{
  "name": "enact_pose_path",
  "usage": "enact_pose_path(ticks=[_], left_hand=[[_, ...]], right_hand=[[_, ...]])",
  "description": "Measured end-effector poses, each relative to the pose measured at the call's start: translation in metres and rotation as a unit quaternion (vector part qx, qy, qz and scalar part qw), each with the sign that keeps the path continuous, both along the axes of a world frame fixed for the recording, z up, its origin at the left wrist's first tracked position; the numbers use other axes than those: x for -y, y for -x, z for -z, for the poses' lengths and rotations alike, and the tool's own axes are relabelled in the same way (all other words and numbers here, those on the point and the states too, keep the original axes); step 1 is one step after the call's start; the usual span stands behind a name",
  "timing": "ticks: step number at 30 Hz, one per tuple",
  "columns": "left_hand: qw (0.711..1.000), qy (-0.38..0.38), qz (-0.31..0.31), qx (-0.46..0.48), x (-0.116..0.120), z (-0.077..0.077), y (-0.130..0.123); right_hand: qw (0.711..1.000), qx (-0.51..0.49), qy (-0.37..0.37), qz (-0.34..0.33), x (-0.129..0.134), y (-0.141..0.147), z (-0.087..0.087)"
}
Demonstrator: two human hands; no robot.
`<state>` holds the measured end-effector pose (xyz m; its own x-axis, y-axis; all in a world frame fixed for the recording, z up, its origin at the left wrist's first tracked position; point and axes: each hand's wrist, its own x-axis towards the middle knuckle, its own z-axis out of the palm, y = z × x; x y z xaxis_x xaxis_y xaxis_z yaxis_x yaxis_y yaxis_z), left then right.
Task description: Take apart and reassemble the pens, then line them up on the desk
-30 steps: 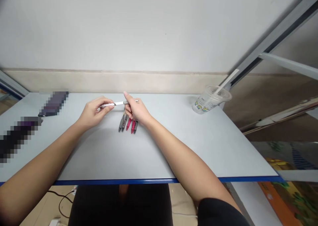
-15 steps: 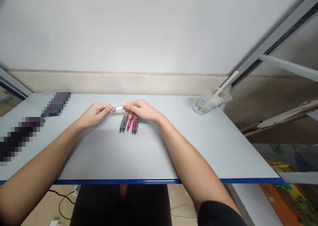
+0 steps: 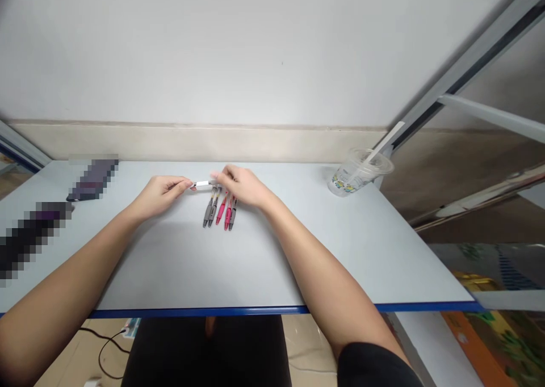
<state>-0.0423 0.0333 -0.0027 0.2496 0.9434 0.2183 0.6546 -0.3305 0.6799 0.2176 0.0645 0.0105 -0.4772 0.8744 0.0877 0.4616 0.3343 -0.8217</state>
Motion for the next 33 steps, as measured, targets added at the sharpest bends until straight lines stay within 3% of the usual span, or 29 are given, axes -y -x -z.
enact_pose_path(ticks=[6, 10, 14, 19, 28, 33], left_hand=[[0.999, -0.031, -0.026, 0.023, -0.002, -0.001, 0.001], [0.999, -0.003, -0.037, 0.022, 0.0, -0.006, 0.001], [0.997, 0.061, -0.015, 0.045, -0.001, -0.007, 0.003], [0.983, 0.139, 0.029, 0.113, -0.003, -0.004, 0.005], [0.975, 0.144, 0.037, 0.167, -0.012, 0.011, 0.001], [0.976, 0.141, 0.034, 0.162, -0.014, 0.016, 0.003]], right_hand=[[0.999, -0.036, -0.013, -0.001, -0.004, -0.002, 0.002], [0.998, -0.054, 0.008, 0.007, -0.006, -0.001, 0.004], [0.985, -0.171, 0.014, -0.009, -0.011, -0.001, 0.007], [0.938, -0.34, 0.055, 0.04, -0.012, 0.005, 0.009], [0.924, -0.363, 0.006, 0.116, -0.019, 0.011, 0.014], [0.925, -0.36, 0.004, 0.125, -0.025, 0.008, 0.02]])
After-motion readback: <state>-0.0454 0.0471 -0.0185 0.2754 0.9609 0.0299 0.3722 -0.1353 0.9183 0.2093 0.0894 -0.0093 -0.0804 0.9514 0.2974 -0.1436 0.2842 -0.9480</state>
